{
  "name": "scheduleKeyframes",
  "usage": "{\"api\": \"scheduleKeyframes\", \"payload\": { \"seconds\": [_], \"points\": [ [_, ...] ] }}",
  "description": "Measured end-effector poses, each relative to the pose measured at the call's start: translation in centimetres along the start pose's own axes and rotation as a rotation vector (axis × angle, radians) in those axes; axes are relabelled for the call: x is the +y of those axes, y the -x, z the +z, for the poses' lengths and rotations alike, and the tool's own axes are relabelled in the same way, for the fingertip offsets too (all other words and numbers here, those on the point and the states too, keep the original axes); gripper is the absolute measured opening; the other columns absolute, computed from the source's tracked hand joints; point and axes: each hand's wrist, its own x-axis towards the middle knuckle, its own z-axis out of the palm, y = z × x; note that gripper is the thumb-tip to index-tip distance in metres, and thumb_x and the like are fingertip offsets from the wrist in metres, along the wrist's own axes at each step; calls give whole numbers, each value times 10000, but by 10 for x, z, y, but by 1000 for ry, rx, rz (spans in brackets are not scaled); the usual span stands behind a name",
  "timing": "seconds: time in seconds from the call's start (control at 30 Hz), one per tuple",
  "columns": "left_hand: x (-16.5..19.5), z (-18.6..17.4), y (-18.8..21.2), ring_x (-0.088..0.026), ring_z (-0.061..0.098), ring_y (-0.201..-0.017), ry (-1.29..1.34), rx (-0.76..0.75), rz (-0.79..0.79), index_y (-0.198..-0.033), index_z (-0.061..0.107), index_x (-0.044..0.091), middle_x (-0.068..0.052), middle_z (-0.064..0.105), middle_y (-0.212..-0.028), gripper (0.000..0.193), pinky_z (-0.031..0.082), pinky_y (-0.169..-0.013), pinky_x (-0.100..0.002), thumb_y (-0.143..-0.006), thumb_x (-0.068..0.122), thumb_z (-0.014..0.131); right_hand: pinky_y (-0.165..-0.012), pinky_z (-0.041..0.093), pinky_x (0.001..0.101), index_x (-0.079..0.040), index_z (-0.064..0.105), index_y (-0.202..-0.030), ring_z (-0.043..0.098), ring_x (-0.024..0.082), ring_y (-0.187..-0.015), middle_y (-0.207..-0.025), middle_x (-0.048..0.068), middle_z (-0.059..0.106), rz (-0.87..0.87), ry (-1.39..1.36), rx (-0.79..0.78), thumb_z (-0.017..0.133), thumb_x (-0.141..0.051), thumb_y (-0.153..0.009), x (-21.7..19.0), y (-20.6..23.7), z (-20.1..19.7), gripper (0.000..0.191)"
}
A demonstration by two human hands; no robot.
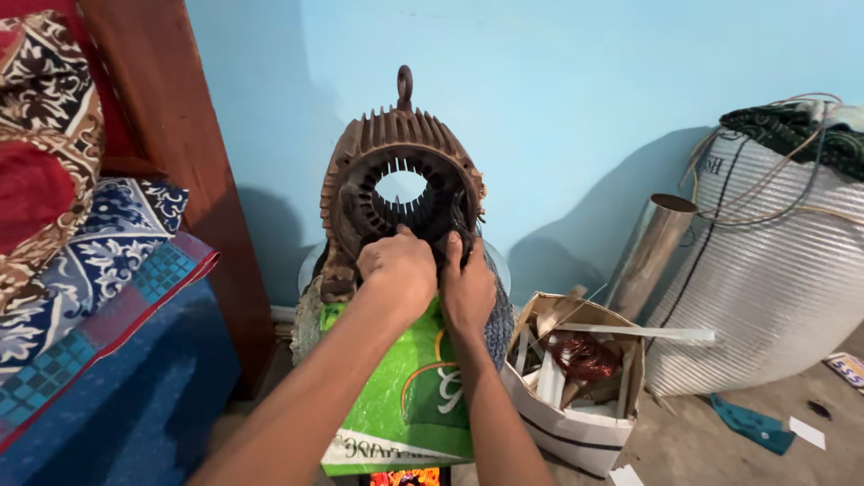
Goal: The person works on an electric motor stator set on a sack on the floor, gripping the old copper windings inside the housing and pulling them out of the slots by hand, at times using a metal rod to pry the coils loose, and continues extracting winding material throughout the clip.
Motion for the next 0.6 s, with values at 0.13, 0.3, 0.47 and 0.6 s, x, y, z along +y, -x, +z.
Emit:
{"api": "scheduleKeyframes", "payload": {
  "seconds": [0.13, 0.3, 0.47, 0.6],
  "points": [
    [-3, -9, 3, -269, 718, -1150, -89, -33, 7, -1414, 540, 53, -112, 706, -1286, 593, 619, -836, -422, -874, 147, 766, -866, 495, 573, -156, 617, -1273, 671, 486, -1009, -1046, 228, 745, -15, -23, 16, 427, -575, -1000, -2, 0, -1, 534],
    [1, -27, 2, -309, 685, -1142, 115, 61, 0, -1211, 774, 88, -137, 704, -1217, 334, 593, -888, -430, -883, 129, 730, -863, 494, 579, -174, 589, -1319, 663, 498, -1002, -1031, 243, 732, 46, 23, -4, 430, -577, -990, -5, 2, -4, 544],
    [-29, -23, 6, -288, 810, -938, 409, -116, -45, -1345, 517, -12, -146, 811, -875, 491, 599, -858, -436, -893, 54, 695, -869, 492, 585, -179, 593, -1319, 667, 498, -1002, -1021, 238, 742, 42, 0, -20, 413, -589, -984, -5, 2, -3, 559],
    [-22, -18, 1, -288, 805, -976, 314, -47, -6, -1184, 764, -1, -149, 835, -926, 315, 605, -871, -439, -882, 53, 692, -878, 487, 589, -164, 584, -1333, 659, 505, -1011, -1037, 254, 733, 14, 30, -1, 407, -596, -996, -1, -2, -2, 575]
  ]
}}
